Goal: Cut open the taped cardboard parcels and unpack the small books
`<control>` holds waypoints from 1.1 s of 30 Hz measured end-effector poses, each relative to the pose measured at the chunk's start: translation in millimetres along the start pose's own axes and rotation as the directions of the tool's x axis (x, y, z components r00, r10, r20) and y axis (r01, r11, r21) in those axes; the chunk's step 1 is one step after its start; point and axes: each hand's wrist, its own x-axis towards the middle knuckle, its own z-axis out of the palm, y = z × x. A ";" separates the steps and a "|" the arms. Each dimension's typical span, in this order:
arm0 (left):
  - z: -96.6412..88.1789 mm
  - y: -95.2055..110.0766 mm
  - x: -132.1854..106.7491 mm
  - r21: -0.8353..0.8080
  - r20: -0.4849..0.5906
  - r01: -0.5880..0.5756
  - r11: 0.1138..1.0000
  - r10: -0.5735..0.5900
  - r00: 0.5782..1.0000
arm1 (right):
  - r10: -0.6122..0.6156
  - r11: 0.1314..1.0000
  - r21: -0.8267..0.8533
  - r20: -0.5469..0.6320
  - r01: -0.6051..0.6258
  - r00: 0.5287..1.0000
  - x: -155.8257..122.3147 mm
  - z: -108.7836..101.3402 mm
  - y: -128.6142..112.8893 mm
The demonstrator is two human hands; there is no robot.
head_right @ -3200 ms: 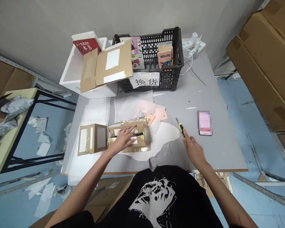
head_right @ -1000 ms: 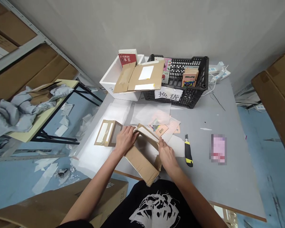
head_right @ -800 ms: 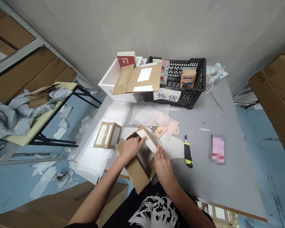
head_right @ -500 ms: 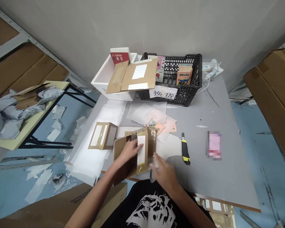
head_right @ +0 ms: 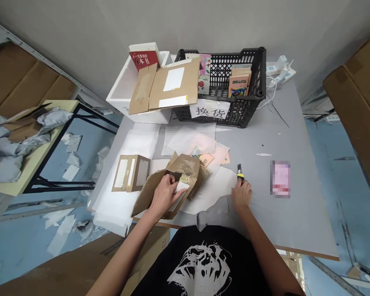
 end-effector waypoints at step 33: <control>11.4 -9.8 5.9 -0.196 -0.005 -0.161 0.967 0.164 0.987 | -0.856 0.514 0.508 0.362 0.691 0.370 89.1 -193.7 -50.9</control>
